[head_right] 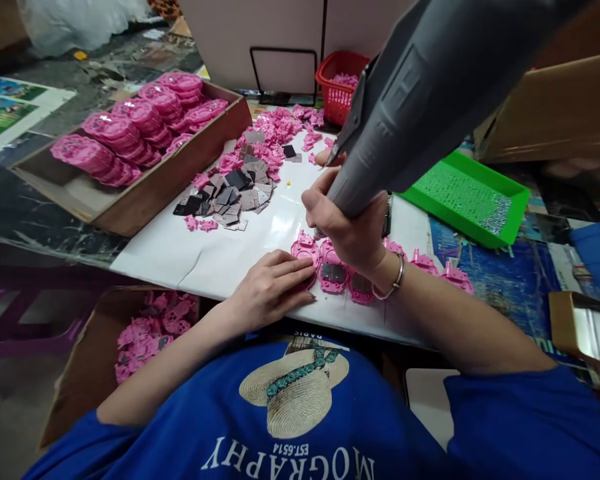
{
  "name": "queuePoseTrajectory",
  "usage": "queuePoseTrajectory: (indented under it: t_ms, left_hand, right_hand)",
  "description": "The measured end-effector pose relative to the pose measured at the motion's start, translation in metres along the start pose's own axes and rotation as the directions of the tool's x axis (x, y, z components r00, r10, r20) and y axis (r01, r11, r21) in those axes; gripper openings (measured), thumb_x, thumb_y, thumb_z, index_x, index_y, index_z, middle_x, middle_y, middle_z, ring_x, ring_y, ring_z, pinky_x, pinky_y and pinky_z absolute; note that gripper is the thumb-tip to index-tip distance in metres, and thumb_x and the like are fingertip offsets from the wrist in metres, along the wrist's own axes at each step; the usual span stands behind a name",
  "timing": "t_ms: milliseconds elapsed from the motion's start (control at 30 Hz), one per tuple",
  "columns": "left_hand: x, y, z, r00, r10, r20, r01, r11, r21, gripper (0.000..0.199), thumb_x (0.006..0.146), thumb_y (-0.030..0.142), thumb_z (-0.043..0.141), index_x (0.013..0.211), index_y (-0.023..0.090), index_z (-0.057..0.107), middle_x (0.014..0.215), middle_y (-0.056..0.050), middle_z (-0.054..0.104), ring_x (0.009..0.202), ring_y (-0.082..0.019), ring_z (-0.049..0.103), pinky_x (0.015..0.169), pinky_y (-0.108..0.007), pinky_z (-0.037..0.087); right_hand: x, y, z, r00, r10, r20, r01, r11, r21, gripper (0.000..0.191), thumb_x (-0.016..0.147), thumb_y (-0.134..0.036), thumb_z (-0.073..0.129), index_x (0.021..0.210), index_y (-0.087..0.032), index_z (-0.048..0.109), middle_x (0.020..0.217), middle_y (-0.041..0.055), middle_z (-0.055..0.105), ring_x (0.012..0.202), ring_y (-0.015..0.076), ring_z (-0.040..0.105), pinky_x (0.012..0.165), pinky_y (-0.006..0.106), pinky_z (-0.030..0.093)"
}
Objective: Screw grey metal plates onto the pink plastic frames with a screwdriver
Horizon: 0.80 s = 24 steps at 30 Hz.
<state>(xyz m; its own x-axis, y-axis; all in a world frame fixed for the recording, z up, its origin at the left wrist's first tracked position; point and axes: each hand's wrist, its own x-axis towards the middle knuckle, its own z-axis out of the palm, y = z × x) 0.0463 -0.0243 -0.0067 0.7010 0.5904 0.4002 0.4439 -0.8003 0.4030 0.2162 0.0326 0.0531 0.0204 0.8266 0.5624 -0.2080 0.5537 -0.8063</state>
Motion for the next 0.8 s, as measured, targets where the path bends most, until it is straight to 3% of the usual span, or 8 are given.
queuePoseTrajectory:
  t_ms: [233,433,800]
  left_hand:
    - [0.002,0.001,-0.002,1.000,0.013,-0.002,-0.013,1.000,0.001,0.036,0.096,0.039,0.057,0.119,0.011,0.064,0.118,-0.012,0.070,0.099,-0.024,0.059,0.085,-0.039,0.051]
    - [0.002,0.001,-0.002,1.000,-0.002,0.009,0.002,1.000,0.002,0.035,0.097,0.038,0.056,0.119,0.012,0.064,0.119,-0.012,0.069,0.099,-0.023,0.059,0.085,-0.039,0.051]
    - [0.004,0.004,-0.004,1.000,-0.010,0.027,0.010,1.000,-0.004,0.036,0.096,0.037,0.057,0.120,0.011,0.064,0.120,-0.012,0.069,0.100,-0.024,0.059,0.086,-0.040,0.052]
  right_hand:
    - [0.001,0.008,0.001,0.999,-0.036,-0.008,0.036,0.999,0.000,0.025,0.077,-0.028,0.071,0.099,-0.034,0.060,0.058,-0.0097,0.052,0.039,0.0092,0.042,0.039,0.026,0.035]
    - [-0.001,0.009,0.003,0.998,0.038,-0.050,-0.043,0.993,-0.109,0.031,0.073,-0.045,0.073,0.098,-0.036,0.056,0.056,-0.0088,0.051,0.038,0.0086,0.040,0.037,0.025,0.036]
    - [-0.001,0.018,0.000,1.000,-0.003,-0.015,0.002,0.995,-0.097,0.028,0.078,-0.039,0.071,0.099,-0.034,0.054,0.058,-0.0093,0.048,0.039,0.0094,0.040,0.040,0.027,0.037]
